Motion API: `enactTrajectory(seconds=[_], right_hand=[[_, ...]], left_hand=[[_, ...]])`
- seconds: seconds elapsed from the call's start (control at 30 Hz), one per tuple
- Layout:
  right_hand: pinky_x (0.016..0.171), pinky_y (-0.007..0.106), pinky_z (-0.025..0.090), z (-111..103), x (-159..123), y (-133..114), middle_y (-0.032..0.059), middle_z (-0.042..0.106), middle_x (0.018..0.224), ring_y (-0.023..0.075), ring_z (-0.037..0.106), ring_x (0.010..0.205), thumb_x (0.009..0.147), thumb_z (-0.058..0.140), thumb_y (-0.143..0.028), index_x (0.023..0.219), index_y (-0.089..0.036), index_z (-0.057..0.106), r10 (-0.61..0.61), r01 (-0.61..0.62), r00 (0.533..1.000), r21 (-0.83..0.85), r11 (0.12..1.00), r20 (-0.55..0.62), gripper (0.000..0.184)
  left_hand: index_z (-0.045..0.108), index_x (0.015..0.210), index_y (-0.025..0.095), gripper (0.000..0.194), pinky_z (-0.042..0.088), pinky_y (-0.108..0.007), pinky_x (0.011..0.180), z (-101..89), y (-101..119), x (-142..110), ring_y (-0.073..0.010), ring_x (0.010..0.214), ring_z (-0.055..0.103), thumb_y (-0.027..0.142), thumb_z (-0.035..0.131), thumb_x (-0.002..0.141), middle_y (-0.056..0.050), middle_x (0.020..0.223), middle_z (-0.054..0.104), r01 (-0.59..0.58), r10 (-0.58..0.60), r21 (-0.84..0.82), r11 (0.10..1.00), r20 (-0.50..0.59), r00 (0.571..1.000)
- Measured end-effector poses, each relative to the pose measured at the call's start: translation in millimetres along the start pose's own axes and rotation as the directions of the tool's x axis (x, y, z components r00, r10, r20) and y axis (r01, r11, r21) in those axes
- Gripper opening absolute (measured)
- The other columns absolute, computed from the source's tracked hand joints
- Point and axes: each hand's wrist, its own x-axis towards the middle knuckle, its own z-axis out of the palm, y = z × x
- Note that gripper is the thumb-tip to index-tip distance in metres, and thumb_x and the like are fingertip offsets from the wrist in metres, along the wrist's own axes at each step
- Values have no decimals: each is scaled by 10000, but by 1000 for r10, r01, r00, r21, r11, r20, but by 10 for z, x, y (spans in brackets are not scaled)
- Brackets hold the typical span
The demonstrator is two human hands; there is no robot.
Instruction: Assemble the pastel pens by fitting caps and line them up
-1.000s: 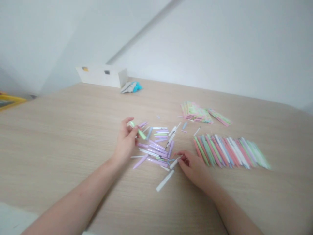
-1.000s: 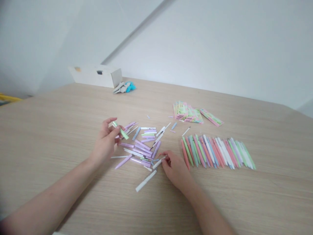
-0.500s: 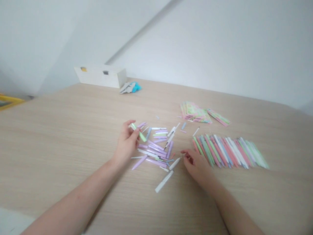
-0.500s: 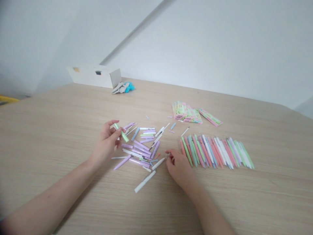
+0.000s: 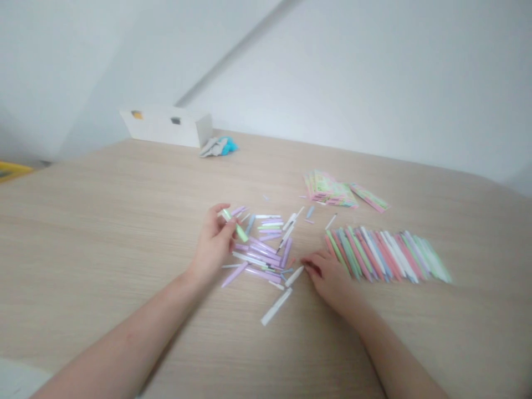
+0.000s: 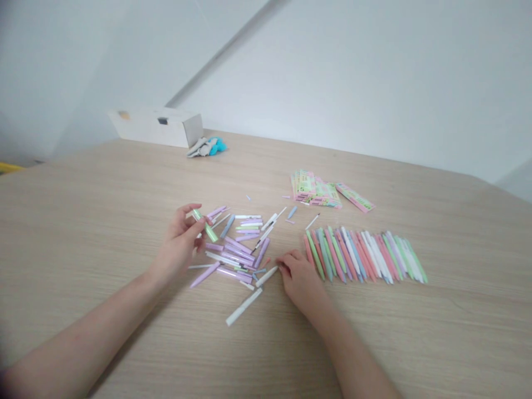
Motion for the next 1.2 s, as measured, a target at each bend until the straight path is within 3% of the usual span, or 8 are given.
enactTrajectory(seconds=[0.23, 0.57, 0.67, 0.8, 0.93, 1.07, 1.2], right_hand=[[791, 318, 447, 9, 17, 17, 68, 617, 874, 185, 572, 842, 861, 493, -150, 872, -155, 638, 13, -14, 1000, -81, 997, -2, 146], [839, 330, 433, 24, 27, -21, 97, 575, 987, 202, 552, 915, 887, 455, -177, 867, -161, 589, 20, -20, 1000, -138, 990, 4, 137], [808, 330, 434, 5, 26, -21, 83, 608, 929, 205, 570, 881, 878, 457, -200, 866, -171, 567, 48, -51, 998, -60, 997, -46, 114], [680, 283, 441, -22, 22, -126, 27, 640, 766, 171, 598, 730, 888, 432, -257, 867, -184, 548, 122, -108, 990, 178, 978, -70, 139], [610, 248, 413, -28, 31, -402, 8, 660, 745, 150, 585, 669, 870, 478, -275, 880, -192, 634, -3, -10, 999, 238, 971, 54, 177], [590, 233, 374, -6, 115, -630, 9, 678, 736, 138, 579, 641, 860, 485, -217, 835, -196, 683, -125, 106, 978, 120, 987, 167, 201], [553, 220, 346, 50, 246, -667, 9, 662, 669, 128, 560, 589, 857, 476, -187, 751, -182, 675, -157, 159, 955, 12, 987, 250, 226]], left_hand=[[431, 1129, 253, 393, 327, -146, 305, 5, -11, 3, -45, 367, 413, 289, 614, 782, 47, 734, 573, 4, -4, -21, 1000, -2, 1000], [440, 1128, 253, 384, 317, -144, 305, 5, -13, 4, -44, 360, 419, 295, 604, 784, 45, 733, 585, 4, -4, -6, 1000, -4, 1000], [435, 1120, 250, 384, 310, -145, 304, 24, 12, -5, -45, 358, 415, 293, 604, 778, 48, 725, 584, 26, -26, -19, 999, -5, 1000], [432, 1113, 238, 393, 298, -139, 313, 55, 40, -18, -46, 364, 413, 298, 607, 767, 52, 701, 575, 47, -47, -30, 998, -8, 999], [435, 1103, 228, 373, 307, -144, 320, 73, 67, -34, -56, 379, 408, 306, 590, 773, 53, 680, 559, 58, -58, -10, 998, 2, 998], [448, 1086, 216, 350, 305, -148, 329, 85, 85, -52, -55, 385, 397, 287, 578, 769, 47, 682, 548, 51, -51, 32, 998, 1, 999], [455, 1084, 218, 336, 307, -148, 352, 85, 62, -58, -58, 397, 413, 292, 575, 778, 48, 677, 548, 47, -48, 45, 998, 21, 999]])
